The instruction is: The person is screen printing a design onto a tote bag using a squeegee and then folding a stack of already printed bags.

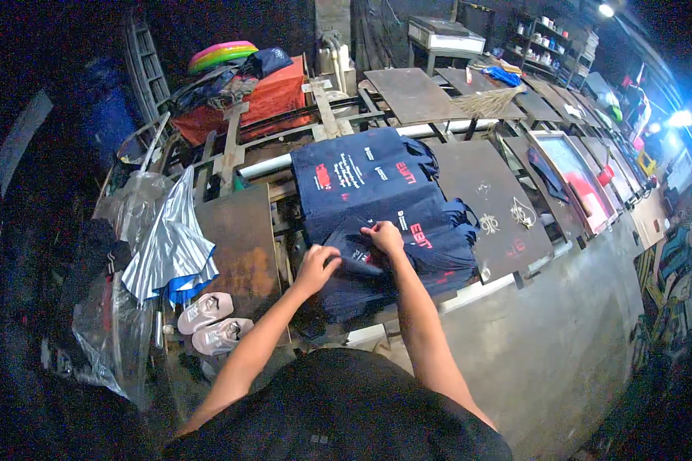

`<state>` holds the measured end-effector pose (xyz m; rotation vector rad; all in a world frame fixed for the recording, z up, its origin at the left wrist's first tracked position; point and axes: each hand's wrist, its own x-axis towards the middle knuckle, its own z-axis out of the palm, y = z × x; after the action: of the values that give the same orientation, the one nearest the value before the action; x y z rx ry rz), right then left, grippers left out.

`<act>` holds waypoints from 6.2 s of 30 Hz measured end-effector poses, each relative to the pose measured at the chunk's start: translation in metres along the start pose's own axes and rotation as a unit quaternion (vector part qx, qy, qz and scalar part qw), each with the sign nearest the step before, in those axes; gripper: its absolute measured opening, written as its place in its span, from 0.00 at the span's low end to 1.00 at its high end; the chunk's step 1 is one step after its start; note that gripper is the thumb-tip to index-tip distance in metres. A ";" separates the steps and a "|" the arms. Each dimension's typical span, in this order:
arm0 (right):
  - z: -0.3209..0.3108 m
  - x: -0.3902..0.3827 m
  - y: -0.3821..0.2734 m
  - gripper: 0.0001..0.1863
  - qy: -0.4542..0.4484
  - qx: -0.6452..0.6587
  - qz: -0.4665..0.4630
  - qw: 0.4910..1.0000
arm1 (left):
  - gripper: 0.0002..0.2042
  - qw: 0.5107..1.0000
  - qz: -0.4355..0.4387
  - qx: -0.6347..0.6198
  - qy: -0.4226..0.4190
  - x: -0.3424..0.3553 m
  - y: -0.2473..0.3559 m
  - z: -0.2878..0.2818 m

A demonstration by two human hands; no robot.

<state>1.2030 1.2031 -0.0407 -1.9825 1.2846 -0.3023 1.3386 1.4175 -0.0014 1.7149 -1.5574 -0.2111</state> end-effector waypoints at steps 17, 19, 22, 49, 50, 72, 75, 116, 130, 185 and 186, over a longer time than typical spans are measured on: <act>0.016 -0.192 -0.005 0.17 0.155 -0.128 -0.331 0.922 | 0.10 0.991 -0.115 -0.017 0.069 0.078 -0.044 0.067; 0.019 -0.192 -0.005 0.18 0.160 -0.144 -0.312 0.925 | 0.09 0.989 -0.123 -0.007 0.087 0.078 -0.043 0.073; 0.017 -0.177 -0.008 0.16 0.117 -0.174 -0.302 0.930 | 0.13 0.982 -0.171 0.016 0.073 0.080 -0.045 0.076; -0.006 -0.029 -0.011 0.25 0.120 -0.081 -0.092 0.985 | 0.11 0.997 -0.070 -0.014 -0.006 -0.061 0.012 0.000; -0.005 -0.029 -0.010 0.25 0.122 -0.077 -0.088 0.986 | 0.10 0.996 -0.090 -0.010 -0.011 -0.054 0.014 -0.003; -0.007 -0.186 0.013 0.18 0.126 -0.094 -0.355 0.922 | 0.19 0.934 -0.290 -0.134 0.159 0.085 -0.071 0.069; -0.001 -0.176 0.022 0.15 0.091 -0.072 -0.284 0.952 | 0.19 0.939 -0.291 -0.109 0.150 0.090 -0.052 0.080; -0.027 -0.079 -0.022 0.14 0.134 -0.055 -0.119 0.982 | 0.11 0.973 -0.083 -0.214 0.018 0.049 -0.055 0.034; 0.024 -0.193 -0.003 0.14 0.170 -0.145 -0.314 0.922 | 0.31 0.913 -0.371 0.051 0.160 0.087 -0.018 0.060; -0.011 -0.105 -0.032 0.14 0.220 -0.254 -0.287 0.897 | 0.36 0.924 -0.280 -0.258 0.033 0.076 -0.061 0.031; -0.012 -0.091 -0.028 0.14 0.201 -0.295 -0.261 0.897 | 0.33 0.921 -0.219 -0.321 0.032 0.070 -0.055 0.025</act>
<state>1.1726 1.2827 0.0038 -2.9073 1.1415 -0.6719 1.3816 1.3399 -0.0271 1.4770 -0.8840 -0.7921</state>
